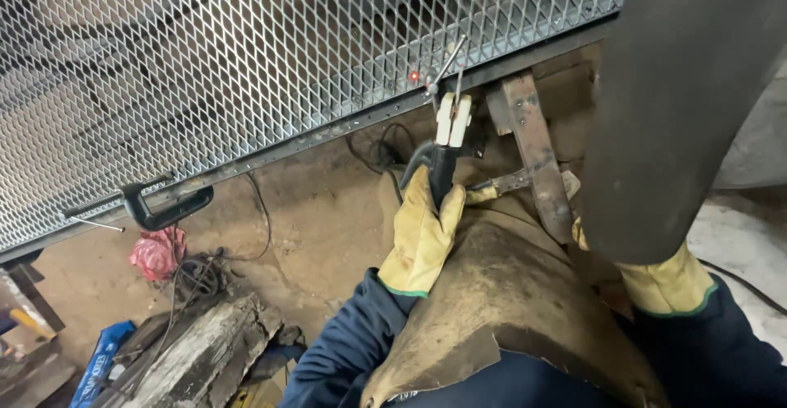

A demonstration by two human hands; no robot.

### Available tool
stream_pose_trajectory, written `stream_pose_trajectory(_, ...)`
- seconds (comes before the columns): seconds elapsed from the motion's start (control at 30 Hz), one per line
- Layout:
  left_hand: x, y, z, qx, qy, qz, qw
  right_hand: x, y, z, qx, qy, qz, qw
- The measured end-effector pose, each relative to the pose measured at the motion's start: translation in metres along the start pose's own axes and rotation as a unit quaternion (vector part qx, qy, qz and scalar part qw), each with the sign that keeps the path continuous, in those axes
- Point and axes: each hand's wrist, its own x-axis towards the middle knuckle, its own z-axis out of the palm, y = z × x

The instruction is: The person wearing a welding helmet and leather apron welds a metal frame with an electrode holder, striking arcs that produce sparks and glow along the frame joints. They lift the helmet between welds, reposition along the frame, and continue welding multiple spots, at one point using a chipping hammer on the weld area.

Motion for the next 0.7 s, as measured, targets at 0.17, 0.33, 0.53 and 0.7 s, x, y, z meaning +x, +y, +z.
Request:
stream_pose_trajectory(0.17, -0.010, -0.014, 0.021, -0.023, 0.045, 0.068, 0.996, 0.005, 0.028, -0.070, 0.038, -0.056, 0.018, 0.998)
stream_pose_trajectory(0.33, -0.012, -0.006, 0.039, -0.130, 0.036, -0.062, 0.989, 0.014, 0.054, -0.111, 0.078, -0.096, 0.034, 0.992)
stream_pose_trajectory(0.53, -0.006, 0.037, 0.011, -0.009, -0.003, -0.129, 0.992, 0.016, 0.061, -0.150, 0.109, -0.156, 0.037, 0.981)
stream_pose_trajectory(0.7, -0.054, 0.018, -0.037, -0.111, 0.021, -0.161, 0.981, 0.025, 0.033, -0.103, 0.145, -0.218, 0.038, 0.964)
